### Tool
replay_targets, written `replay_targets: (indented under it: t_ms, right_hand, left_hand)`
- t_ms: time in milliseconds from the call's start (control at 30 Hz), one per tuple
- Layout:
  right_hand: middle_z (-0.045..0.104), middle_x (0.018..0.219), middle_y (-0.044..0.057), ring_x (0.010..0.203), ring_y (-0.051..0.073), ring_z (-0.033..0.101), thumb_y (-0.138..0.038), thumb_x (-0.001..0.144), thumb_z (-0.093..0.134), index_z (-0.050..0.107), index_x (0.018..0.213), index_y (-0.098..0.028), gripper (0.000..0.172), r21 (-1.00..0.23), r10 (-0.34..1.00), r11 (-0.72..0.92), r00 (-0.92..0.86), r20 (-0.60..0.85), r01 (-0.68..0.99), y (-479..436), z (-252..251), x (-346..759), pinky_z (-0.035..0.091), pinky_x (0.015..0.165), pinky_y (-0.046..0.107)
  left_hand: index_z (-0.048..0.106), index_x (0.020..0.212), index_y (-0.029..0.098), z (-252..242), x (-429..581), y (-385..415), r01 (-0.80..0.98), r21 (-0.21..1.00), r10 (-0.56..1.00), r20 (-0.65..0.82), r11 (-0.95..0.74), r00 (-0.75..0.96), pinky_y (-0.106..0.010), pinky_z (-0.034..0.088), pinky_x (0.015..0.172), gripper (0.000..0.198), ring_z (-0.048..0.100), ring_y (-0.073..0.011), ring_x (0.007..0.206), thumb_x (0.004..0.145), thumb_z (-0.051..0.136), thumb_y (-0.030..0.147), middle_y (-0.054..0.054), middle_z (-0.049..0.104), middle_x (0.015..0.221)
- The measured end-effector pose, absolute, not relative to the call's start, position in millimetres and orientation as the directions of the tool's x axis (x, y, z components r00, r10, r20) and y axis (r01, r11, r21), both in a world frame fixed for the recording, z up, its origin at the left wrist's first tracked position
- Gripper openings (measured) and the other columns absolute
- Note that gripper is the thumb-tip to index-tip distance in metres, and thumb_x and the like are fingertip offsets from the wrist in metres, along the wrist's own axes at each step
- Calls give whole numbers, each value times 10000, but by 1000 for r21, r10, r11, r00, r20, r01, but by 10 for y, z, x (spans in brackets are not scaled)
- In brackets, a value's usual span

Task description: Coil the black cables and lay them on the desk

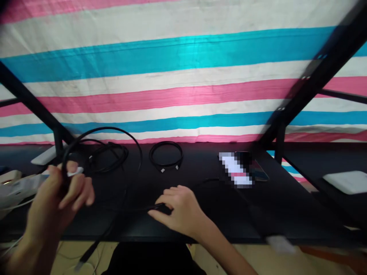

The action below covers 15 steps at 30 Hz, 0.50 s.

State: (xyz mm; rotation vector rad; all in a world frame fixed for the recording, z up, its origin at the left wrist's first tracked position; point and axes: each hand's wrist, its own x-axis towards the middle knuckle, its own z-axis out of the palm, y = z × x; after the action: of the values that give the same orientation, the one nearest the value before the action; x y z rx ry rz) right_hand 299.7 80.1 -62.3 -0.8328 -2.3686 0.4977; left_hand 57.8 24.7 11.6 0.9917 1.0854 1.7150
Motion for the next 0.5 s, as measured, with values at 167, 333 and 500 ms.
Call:
replay_targets:
  t_ms: [167,333,500]
  right_hand:
    - [577,606,-35,577,109,531,-367,904,554,713,795,-256,222,-531,765,640,-523,376,555,678,-547,3630,358,649,276]
    - [602,679,-11,609,146,545,-267,863,594,685,860,-258,92,-389,693,644,-285,663,659,412,-379,4171,392,652,316]
    - [563,652,26,608,195,518,-178,808,623,654,809,-305,131,-376,672,512,-88,735,772,221,-240,4571,386,614,378]
  left_hand:
    - [543,935,235,-25,544,400,-48,961,903,239,-274,-357,-179,299,278,314,500,-129,356,848,513,535,37,560,520]
    - [521,814,203,-47,451,380,-129,972,891,120,-194,-438,-133,196,299,304,261,-42,271,899,464,489,92,341,388]
    - [516,765,189,-4,361,410,-361,919,870,-44,-157,-491,-151,193,286,240,231,-49,253,944,440,331,93,329,348]
